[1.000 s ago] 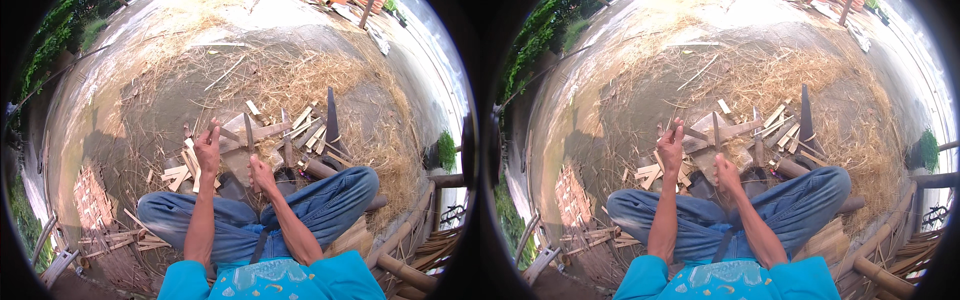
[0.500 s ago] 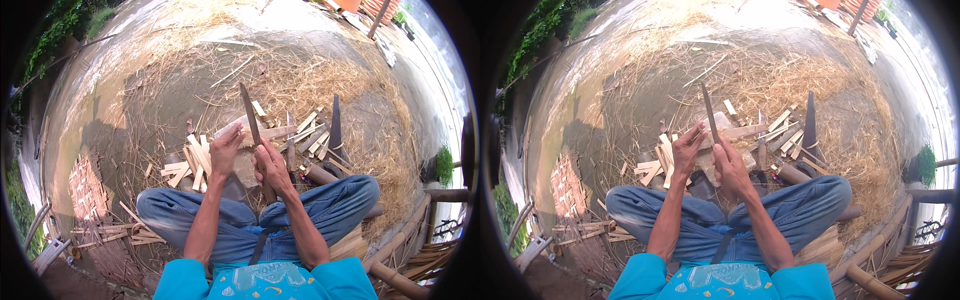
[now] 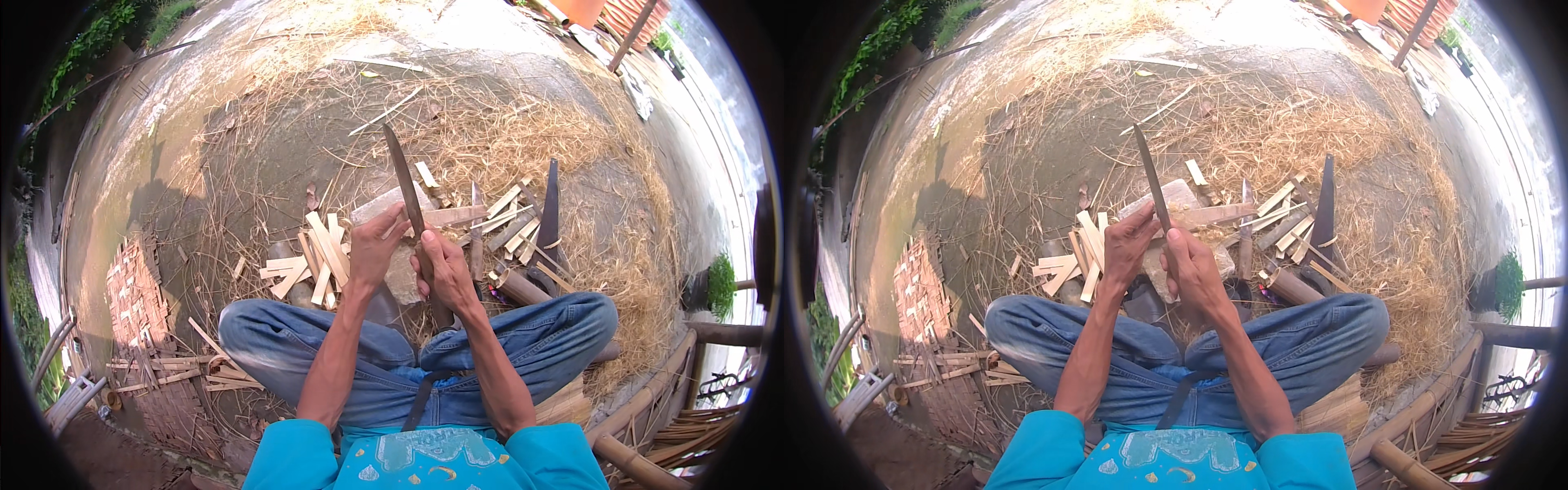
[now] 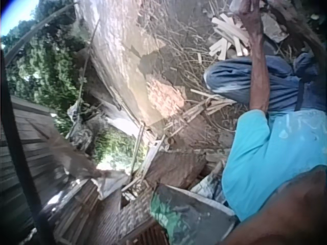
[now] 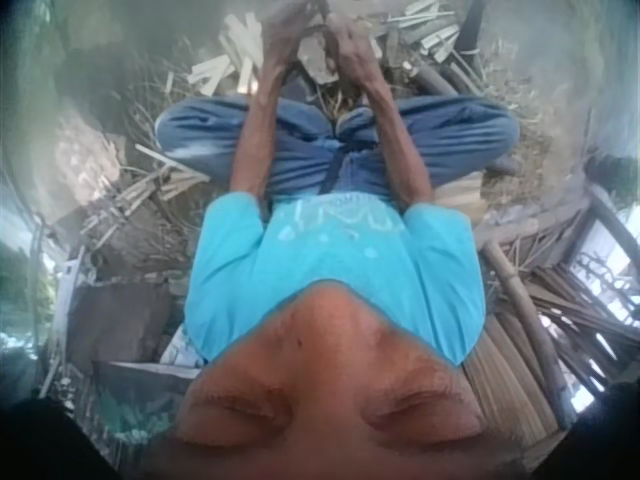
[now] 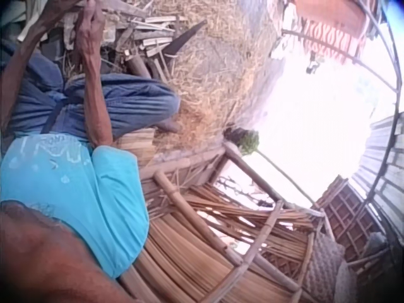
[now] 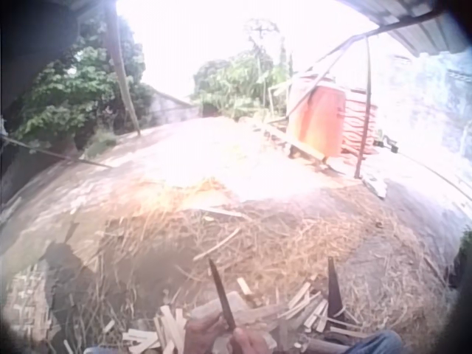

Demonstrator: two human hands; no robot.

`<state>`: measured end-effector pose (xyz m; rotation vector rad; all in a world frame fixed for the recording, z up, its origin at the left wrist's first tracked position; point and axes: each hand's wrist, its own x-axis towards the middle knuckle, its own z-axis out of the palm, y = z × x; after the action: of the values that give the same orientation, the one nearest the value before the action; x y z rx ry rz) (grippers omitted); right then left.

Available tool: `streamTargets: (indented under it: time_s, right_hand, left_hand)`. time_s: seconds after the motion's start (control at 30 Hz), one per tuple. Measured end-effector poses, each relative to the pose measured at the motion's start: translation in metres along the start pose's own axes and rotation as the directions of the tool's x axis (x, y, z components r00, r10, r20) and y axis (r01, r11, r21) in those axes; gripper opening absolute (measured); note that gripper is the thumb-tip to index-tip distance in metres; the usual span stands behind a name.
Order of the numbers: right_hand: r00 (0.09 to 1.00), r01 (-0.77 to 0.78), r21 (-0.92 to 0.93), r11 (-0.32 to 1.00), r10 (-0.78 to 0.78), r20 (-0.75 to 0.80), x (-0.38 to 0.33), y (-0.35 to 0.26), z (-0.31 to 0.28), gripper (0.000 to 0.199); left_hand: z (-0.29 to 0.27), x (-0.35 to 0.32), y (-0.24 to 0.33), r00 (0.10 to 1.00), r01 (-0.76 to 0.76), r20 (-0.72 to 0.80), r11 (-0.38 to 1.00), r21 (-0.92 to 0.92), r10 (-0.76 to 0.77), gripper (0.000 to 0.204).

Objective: The person sits cross-legged on the ground and uses a curved blade to shave and shape a small piece of wood. The person repeatedly shaves the wood, creating thin shavings, and occasionally inspects the blade and the wood piece.

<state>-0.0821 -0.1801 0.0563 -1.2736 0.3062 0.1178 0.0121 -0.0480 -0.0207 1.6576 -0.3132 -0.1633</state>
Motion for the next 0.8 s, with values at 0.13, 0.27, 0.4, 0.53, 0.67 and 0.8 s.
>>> streamTargets:
  time_s: [0.13,0.27,0.4,0.53,0.67,0.8]
  right_hand:
    - [0.999,0.027,-0.022,0.999,-0.027,0.021,0.006,0.008,-0.007,0.052]
    - [1.000,0.013,-0.004,1.000,-0.013,-0.002,0.003,0.006,-0.004,0.052]
    - [1.000,-0.003,-0.001,1.000,0.003,-0.013,0.000,0.000,-0.002,0.051]
    - [1.000,-0.007,-0.038,0.999,0.006,-0.008,0.001,-0.001,-0.003,0.050]
    - [1.000,-0.008,-0.099,0.995,0.008,0.003,0.001,-0.007,-0.003,0.049]
    - [1.000,-0.010,-0.145,0.989,0.011,0.008,0.002,-0.009,-0.001,0.049]
  left_hand:
    - [0.002,0.001,0.002,1.000,-0.011,0.001,0.999,0.031,0.011,0.040]
    - [0.002,0.001,0.004,1.000,-0.005,0.000,0.999,0.041,0.005,0.041]
    - [0.002,0.001,0.001,1.000,-0.017,-0.006,0.999,0.041,0.018,0.041]
    - [0.003,0.001,0.002,1.000,-0.021,-0.012,0.998,0.058,0.022,0.040]
    - [0.003,0.001,0.007,0.998,-0.054,-0.008,0.992,0.116,0.055,0.040]
    - [0.003,0.000,0.004,0.997,-0.067,-0.029,0.987,0.148,0.072,0.039]
